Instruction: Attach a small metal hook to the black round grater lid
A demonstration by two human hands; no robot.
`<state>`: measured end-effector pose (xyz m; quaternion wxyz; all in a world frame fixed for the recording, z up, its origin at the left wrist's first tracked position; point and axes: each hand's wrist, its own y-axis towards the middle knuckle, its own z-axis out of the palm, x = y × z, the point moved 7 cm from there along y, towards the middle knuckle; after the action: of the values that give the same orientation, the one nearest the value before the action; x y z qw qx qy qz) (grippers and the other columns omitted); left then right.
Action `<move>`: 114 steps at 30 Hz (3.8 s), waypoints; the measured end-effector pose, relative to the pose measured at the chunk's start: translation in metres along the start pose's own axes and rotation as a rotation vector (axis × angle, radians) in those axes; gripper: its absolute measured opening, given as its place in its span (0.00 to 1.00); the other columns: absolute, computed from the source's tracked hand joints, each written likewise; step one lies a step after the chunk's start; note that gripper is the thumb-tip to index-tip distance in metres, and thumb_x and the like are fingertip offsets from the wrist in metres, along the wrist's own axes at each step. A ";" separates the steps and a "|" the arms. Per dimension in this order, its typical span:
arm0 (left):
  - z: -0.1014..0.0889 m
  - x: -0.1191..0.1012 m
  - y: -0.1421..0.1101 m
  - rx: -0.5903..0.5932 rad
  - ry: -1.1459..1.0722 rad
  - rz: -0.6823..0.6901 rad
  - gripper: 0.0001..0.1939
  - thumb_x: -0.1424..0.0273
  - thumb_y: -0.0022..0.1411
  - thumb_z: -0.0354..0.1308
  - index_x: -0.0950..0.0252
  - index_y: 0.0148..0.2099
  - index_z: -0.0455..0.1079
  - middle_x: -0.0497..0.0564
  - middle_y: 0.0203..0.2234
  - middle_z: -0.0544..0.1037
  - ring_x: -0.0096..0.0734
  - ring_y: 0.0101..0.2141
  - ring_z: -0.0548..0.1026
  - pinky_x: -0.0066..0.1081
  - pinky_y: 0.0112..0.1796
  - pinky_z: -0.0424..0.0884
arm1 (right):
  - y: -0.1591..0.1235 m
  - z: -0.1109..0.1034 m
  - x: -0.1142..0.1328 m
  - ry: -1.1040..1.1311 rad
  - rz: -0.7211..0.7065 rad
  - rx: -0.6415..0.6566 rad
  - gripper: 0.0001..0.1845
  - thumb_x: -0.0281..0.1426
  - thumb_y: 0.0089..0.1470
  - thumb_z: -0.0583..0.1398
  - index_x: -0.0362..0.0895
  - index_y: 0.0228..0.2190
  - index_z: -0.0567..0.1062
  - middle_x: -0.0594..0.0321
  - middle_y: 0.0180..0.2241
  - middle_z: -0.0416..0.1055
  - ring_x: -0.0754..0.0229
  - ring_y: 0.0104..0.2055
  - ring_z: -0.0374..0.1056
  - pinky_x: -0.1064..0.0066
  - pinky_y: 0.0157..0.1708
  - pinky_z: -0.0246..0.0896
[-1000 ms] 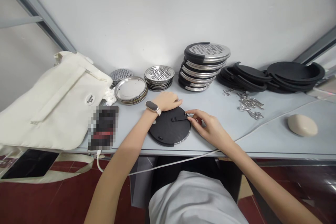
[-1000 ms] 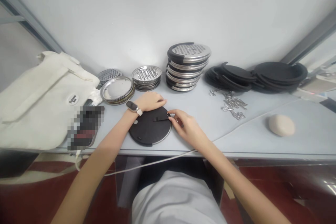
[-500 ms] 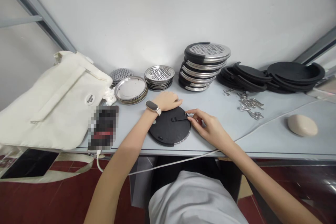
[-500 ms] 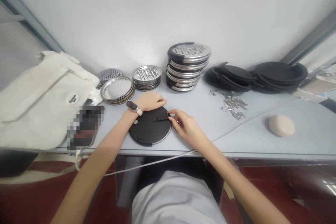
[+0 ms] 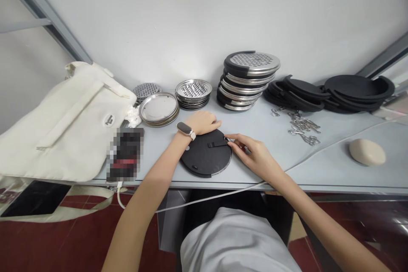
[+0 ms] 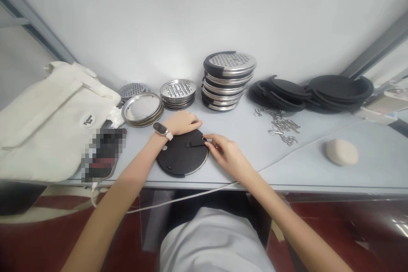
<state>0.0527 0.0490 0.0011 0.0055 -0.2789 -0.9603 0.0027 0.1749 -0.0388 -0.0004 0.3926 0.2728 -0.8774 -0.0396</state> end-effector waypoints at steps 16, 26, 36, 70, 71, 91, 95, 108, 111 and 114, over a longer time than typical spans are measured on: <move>-0.004 -0.003 -0.002 -0.018 0.011 0.021 0.29 0.56 0.64 0.36 0.67 0.31 0.74 0.57 0.29 0.77 0.37 0.31 0.74 0.31 0.31 0.62 | 0.002 -0.001 0.001 -0.004 -0.027 -0.008 0.15 0.31 0.60 0.51 0.44 0.46 0.71 0.57 0.38 0.74 0.59 0.35 0.70 0.69 0.40 0.64; 0.000 0.000 0.000 0.003 0.013 -0.003 0.29 0.55 0.64 0.36 0.66 0.33 0.75 0.57 0.30 0.77 0.37 0.34 0.74 0.31 0.34 0.64 | 0.001 0.000 0.002 -0.010 -0.015 0.021 0.14 0.33 0.60 0.50 0.43 0.45 0.69 0.65 0.23 0.66 0.64 0.23 0.61 0.73 0.29 0.59; -0.001 -0.001 -0.001 0.016 -0.001 -0.007 0.28 0.56 0.64 0.37 0.66 0.34 0.75 0.57 0.31 0.77 0.38 0.34 0.75 0.31 0.34 0.64 | 0.000 0.000 0.003 -0.016 -0.024 0.021 0.15 0.34 0.60 0.49 0.43 0.46 0.68 0.65 0.22 0.65 0.64 0.22 0.61 0.73 0.28 0.59; -0.001 0.000 -0.005 0.017 -0.053 -0.028 0.30 0.52 0.65 0.34 0.63 0.35 0.74 0.56 0.33 0.77 0.38 0.34 0.72 0.34 0.36 0.62 | 0.000 0.004 -0.002 0.015 -0.018 0.025 0.14 0.34 0.62 0.48 0.44 0.47 0.63 0.66 0.23 0.64 0.62 0.24 0.64 0.73 0.29 0.60; -0.001 0.000 -0.005 0.015 -0.048 -0.027 0.30 0.53 0.65 0.34 0.62 0.35 0.74 0.56 0.33 0.77 0.38 0.34 0.72 0.34 0.36 0.62 | 0.000 0.004 -0.002 0.012 -0.020 0.030 0.14 0.34 0.62 0.47 0.44 0.47 0.63 0.66 0.23 0.64 0.62 0.24 0.64 0.73 0.30 0.60; 0.000 0.000 0.000 0.006 -0.002 -0.011 0.28 0.55 0.64 0.36 0.66 0.35 0.74 0.57 0.32 0.77 0.39 0.35 0.75 0.32 0.35 0.64 | -0.001 0.004 -0.001 -0.006 -0.009 0.036 0.14 0.34 0.61 0.49 0.43 0.46 0.66 0.68 0.21 0.62 0.64 0.21 0.60 0.74 0.26 0.57; 0.000 0.000 0.000 0.013 -0.006 -0.012 0.28 0.55 0.64 0.37 0.66 0.35 0.75 0.57 0.32 0.77 0.38 0.35 0.75 0.31 0.35 0.64 | 0.000 0.004 -0.001 -0.010 -0.002 0.037 0.14 0.33 0.61 0.49 0.43 0.46 0.66 0.69 0.21 0.61 0.65 0.21 0.59 0.74 0.26 0.56; -0.002 -0.001 -0.001 0.031 0.003 -0.021 0.28 0.56 0.64 0.37 0.66 0.35 0.75 0.57 0.31 0.77 0.38 0.35 0.75 0.31 0.35 0.64 | -0.001 0.005 -0.003 0.000 0.011 0.037 0.13 0.32 0.60 0.50 0.42 0.45 0.65 0.70 0.20 0.58 0.66 0.20 0.56 0.76 0.25 0.54; -0.002 -0.001 -0.002 0.024 0.005 -0.015 0.28 0.56 0.64 0.37 0.65 0.35 0.75 0.57 0.31 0.77 0.39 0.35 0.75 0.31 0.34 0.64 | -0.001 0.006 -0.002 -0.003 0.008 0.037 0.13 0.32 0.61 0.50 0.42 0.45 0.64 0.70 0.20 0.57 0.66 0.20 0.57 0.76 0.26 0.55; -0.002 -0.002 -0.002 0.017 0.006 -0.007 0.28 0.56 0.64 0.37 0.65 0.35 0.75 0.57 0.31 0.77 0.39 0.35 0.75 0.31 0.34 0.64 | -0.001 0.006 -0.002 -0.011 0.004 0.035 0.12 0.32 0.61 0.50 0.43 0.45 0.64 0.71 0.20 0.57 0.66 0.20 0.57 0.76 0.26 0.55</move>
<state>0.0533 0.0468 0.0033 0.0105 -0.2756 -0.9612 0.0100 0.1720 -0.0400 -0.0059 0.3831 0.2779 -0.8806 -0.0249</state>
